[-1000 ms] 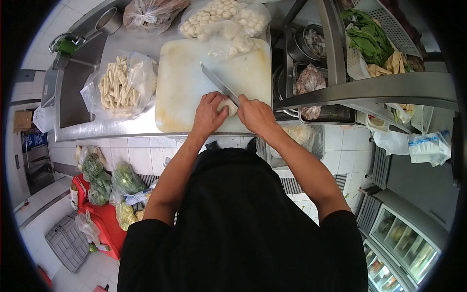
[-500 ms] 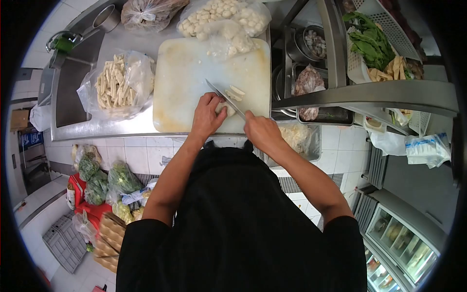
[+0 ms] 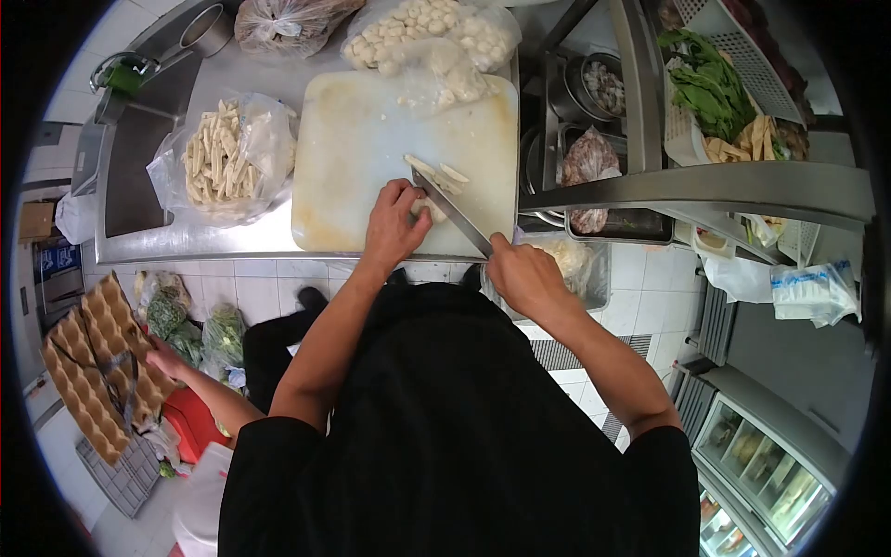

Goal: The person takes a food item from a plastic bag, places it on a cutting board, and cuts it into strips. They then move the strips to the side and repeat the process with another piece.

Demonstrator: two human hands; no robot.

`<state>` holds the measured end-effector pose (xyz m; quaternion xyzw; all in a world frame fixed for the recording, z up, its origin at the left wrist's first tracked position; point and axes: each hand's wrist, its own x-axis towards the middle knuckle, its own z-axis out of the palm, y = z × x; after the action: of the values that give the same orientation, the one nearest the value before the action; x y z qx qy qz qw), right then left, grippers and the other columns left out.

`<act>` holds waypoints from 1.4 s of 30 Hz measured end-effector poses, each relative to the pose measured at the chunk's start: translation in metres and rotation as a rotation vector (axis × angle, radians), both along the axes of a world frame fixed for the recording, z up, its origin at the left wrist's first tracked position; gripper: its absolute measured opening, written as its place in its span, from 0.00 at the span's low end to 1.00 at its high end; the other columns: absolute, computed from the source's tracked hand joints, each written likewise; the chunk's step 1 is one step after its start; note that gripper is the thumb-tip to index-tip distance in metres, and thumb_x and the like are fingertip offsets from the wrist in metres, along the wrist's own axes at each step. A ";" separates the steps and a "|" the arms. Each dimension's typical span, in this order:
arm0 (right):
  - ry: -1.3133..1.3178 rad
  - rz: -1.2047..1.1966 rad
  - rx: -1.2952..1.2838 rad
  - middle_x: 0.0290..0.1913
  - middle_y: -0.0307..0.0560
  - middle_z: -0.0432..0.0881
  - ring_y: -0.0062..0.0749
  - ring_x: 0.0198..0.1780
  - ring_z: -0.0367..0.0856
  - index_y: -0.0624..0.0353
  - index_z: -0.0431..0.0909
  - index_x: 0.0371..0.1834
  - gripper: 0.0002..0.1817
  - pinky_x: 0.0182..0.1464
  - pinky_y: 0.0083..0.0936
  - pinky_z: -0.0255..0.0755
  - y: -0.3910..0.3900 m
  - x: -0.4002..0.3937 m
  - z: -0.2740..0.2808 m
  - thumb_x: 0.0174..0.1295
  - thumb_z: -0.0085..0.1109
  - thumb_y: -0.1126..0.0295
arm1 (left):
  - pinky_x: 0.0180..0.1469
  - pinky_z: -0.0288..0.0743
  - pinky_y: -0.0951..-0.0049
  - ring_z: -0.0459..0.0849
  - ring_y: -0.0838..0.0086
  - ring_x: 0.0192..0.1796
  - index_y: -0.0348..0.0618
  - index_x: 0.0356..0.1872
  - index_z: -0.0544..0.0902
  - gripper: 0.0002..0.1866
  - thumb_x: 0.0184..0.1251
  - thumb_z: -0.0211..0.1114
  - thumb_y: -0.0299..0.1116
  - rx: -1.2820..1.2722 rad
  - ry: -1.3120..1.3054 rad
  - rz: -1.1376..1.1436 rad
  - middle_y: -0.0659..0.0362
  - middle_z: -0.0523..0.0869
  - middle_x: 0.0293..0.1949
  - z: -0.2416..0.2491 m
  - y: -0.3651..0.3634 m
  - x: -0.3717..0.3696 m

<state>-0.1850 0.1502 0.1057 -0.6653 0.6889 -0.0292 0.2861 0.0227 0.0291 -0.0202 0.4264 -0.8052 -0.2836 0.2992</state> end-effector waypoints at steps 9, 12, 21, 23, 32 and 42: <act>-0.086 -0.004 -0.238 0.29 0.68 0.86 0.66 0.35 0.88 0.68 0.77 0.45 0.11 0.43 0.57 0.81 -0.077 0.031 -0.058 0.67 0.55 0.70 | 0.57 0.79 0.55 0.81 0.51 0.54 0.42 0.49 0.84 0.16 0.59 0.71 0.30 0.028 0.011 0.009 0.50 0.81 0.50 0.008 0.003 0.001; -0.063 -0.026 -0.152 0.29 0.68 0.86 0.67 0.35 0.87 0.68 0.77 0.44 0.10 0.43 0.58 0.80 -0.068 0.025 -0.036 0.67 0.55 0.70 | 0.55 0.79 0.55 0.82 0.52 0.53 0.42 0.48 0.84 0.15 0.59 0.70 0.30 0.025 0.054 0.039 0.50 0.81 0.50 0.012 0.006 0.004; -0.033 -0.012 0.021 0.30 0.69 0.86 0.67 0.37 0.88 0.69 0.75 0.44 0.10 0.44 0.58 0.80 -0.012 0.015 -0.010 0.66 0.54 0.72 | 0.55 0.80 0.55 0.82 0.52 0.53 0.42 0.46 0.84 0.14 0.60 0.70 0.30 0.018 0.023 0.045 0.51 0.82 0.49 0.003 0.004 0.002; -0.040 -0.014 -0.016 0.31 0.68 0.86 0.67 0.37 0.88 0.69 0.76 0.45 0.11 0.44 0.57 0.80 -0.027 0.024 -0.040 0.67 0.54 0.71 | 0.55 0.80 0.55 0.82 0.52 0.53 0.42 0.46 0.84 0.13 0.60 0.70 0.30 0.011 0.020 0.039 0.51 0.82 0.49 0.000 0.005 0.003; -0.052 -0.013 -0.089 0.33 0.68 0.87 0.66 0.38 0.88 0.67 0.78 0.47 0.12 0.45 0.56 0.81 -0.073 0.034 -0.027 0.67 0.53 0.70 | 0.54 0.80 0.55 0.83 0.51 0.53 0.40 0.46 0.83 0.13 0.60 0.70 0.29 0.036 0.068 0.045 0.50 0.82 0.50 0.006 0.010 0.012; 0.025 0.010 0.000 0.28 0.66 0.86 0.64 0.35 0.89 0.66 0.75 0.42 0.08 0.41 0.58 0.81 -0.021 0.030 -0.023 0.67 0.52 0.72 | 0.51 0.80 0.54 0.84 0.52 0.49 0.40 0.40 0.83 0.08 0.60 0.70 0.27 -0.026 0.041 0.093 0.52 0.85 0.44 -0.002 0.012 0.007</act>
<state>-0.1548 0.1296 0.0825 -0.6690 0.6892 -0.0195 0.2777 0.0301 0.0409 -0.0222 0.4536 -0.7816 -0.2675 0.3342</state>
